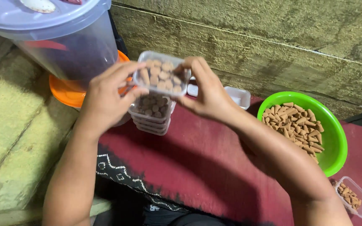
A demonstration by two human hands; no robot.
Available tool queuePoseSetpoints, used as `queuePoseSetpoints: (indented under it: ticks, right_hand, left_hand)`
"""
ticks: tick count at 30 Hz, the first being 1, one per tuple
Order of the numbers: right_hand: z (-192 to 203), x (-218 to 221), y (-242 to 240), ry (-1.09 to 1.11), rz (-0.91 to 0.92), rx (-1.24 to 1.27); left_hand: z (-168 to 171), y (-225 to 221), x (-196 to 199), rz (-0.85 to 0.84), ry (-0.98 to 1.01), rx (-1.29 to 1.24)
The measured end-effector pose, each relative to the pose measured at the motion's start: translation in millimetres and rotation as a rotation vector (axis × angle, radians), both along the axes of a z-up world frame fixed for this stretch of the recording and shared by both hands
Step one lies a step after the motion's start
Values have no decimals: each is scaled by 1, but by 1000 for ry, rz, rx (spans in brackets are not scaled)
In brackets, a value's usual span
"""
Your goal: Packing incense cones from a large bowl into small plastic containers and closing them.
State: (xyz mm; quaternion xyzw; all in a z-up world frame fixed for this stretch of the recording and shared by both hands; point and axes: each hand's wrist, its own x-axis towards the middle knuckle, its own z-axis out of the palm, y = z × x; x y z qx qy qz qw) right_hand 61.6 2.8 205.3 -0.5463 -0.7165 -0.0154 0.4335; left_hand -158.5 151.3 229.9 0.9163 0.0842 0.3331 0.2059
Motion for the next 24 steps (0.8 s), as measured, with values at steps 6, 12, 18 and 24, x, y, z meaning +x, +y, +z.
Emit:
queuePoseSetpoints:
  ticks: [6,12,18,24]
  right_hand:
    - [-45,31,59,198,-41,-11]
    - [-79,34,74,185,-132,-197]
    - [-80,36,79,209,-125,-192]
    - [-83,40,77,239,-115,-210]
  left_hand:
    - [-29,42,34,41,-60,-108]
    - [-67,59,46,297,278,291]
    - [-61,67,47,259,314,301]
    - [-48,55,46,241,338,194]
